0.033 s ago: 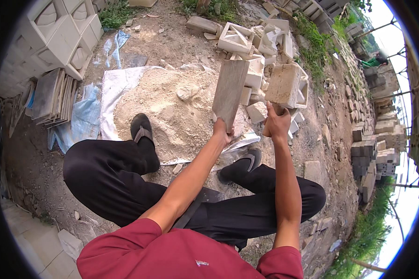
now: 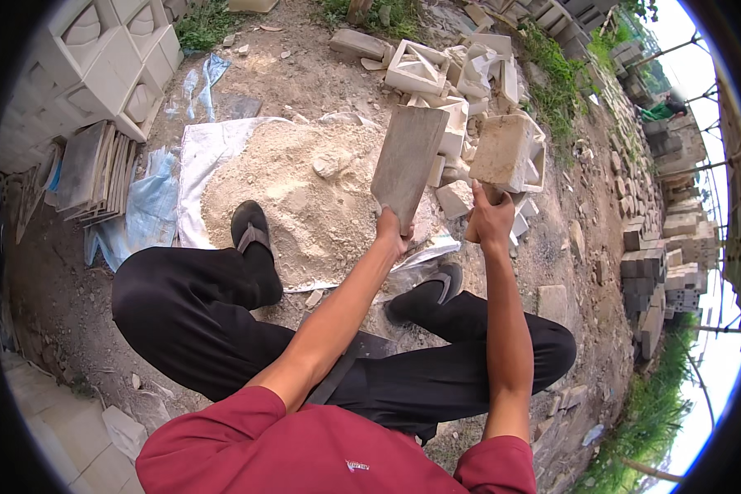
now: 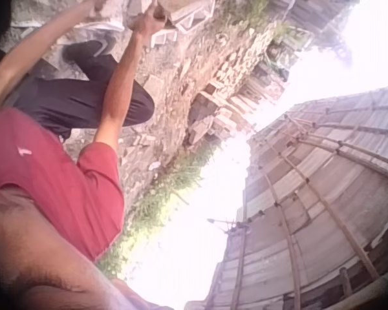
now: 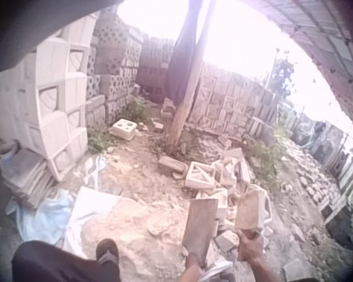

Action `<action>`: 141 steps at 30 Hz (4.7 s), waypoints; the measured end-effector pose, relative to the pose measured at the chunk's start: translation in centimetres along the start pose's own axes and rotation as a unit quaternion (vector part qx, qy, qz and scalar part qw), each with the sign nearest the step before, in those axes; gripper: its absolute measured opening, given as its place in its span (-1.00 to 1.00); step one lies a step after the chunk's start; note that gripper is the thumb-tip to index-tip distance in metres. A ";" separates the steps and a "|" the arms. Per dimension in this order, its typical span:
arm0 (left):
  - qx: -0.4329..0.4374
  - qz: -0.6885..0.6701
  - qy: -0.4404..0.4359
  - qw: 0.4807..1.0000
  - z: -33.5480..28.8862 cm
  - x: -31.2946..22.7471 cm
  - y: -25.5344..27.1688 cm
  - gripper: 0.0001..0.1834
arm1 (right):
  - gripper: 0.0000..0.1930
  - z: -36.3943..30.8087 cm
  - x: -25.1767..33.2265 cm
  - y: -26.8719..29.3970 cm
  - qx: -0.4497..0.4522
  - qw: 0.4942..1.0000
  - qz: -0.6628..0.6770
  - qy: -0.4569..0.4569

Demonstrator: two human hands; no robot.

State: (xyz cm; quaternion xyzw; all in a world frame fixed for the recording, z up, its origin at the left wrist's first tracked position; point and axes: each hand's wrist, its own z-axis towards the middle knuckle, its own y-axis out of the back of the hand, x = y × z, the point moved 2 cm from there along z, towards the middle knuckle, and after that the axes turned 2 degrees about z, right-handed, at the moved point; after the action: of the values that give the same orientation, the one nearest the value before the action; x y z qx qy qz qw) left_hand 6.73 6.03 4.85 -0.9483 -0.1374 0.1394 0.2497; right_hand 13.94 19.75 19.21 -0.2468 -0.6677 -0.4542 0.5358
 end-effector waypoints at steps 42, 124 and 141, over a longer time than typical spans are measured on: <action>-0.040 0.899 -0.351 0.260 5.2 -9.2 6.5 -0.32 | -0.43 -0.9 -21.1 -8.4 -0.060 0.983 -0.098 -0.145; -0.145 0.613 -0.503 0.591 6.0 -10.5 8.2 -0.43 | -0.41 -6.4 -11.5 -13.9 0.130 0.970 -0.200 -0.038; -0.151 0.621 -0.458 0.618 4.7 -9.5 7.6 -0.47 | -0.45 -6.2 -9.6 -13.6 0.099 0.974 -0.202 -0.028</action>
State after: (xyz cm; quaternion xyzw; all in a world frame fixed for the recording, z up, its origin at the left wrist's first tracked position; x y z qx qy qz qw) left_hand -2.13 -1.39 -1.14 -0.6455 0.3686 0.6545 -0.1384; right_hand 8.76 9.55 5.65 -0.0652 -0.7603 -0.4771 0.4360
